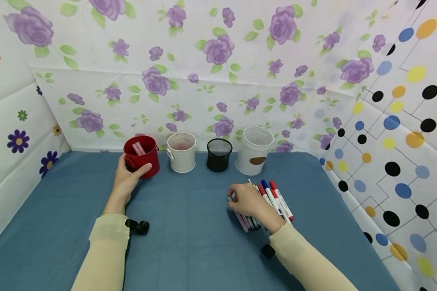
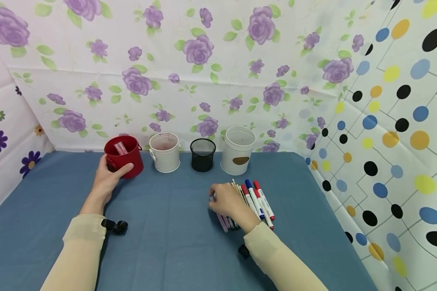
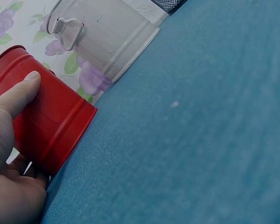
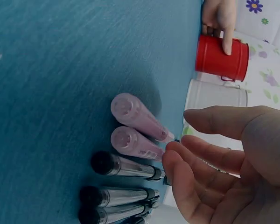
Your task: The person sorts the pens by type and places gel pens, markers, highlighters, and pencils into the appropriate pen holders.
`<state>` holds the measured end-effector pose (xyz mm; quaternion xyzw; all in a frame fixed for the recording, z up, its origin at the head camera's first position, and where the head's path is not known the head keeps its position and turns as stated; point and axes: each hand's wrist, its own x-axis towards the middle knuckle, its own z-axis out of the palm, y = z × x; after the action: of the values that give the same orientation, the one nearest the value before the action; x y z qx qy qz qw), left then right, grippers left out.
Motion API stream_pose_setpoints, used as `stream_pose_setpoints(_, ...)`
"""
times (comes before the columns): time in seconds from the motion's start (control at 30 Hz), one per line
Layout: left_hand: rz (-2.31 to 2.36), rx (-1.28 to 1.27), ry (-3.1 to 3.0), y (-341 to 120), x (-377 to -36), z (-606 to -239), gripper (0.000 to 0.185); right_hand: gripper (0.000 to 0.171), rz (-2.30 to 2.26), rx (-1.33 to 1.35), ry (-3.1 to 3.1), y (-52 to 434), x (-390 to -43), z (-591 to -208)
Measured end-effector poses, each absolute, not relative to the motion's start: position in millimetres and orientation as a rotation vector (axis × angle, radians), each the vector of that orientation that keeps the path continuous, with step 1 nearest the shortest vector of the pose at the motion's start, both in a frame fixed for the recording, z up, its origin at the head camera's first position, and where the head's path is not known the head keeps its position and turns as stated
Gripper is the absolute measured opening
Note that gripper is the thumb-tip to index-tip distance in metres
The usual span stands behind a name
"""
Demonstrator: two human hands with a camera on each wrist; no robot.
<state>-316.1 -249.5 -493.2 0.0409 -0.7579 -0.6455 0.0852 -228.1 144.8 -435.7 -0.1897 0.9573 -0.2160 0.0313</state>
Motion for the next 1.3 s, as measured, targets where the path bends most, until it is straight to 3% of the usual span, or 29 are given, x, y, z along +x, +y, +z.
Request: stream_pose_setpoints(1.3, -1.975, 0.143, -2.234, -246, -312, -485, 0.101, 0.017, -0.444, -0.542, 2.94, 125, -219, -440)
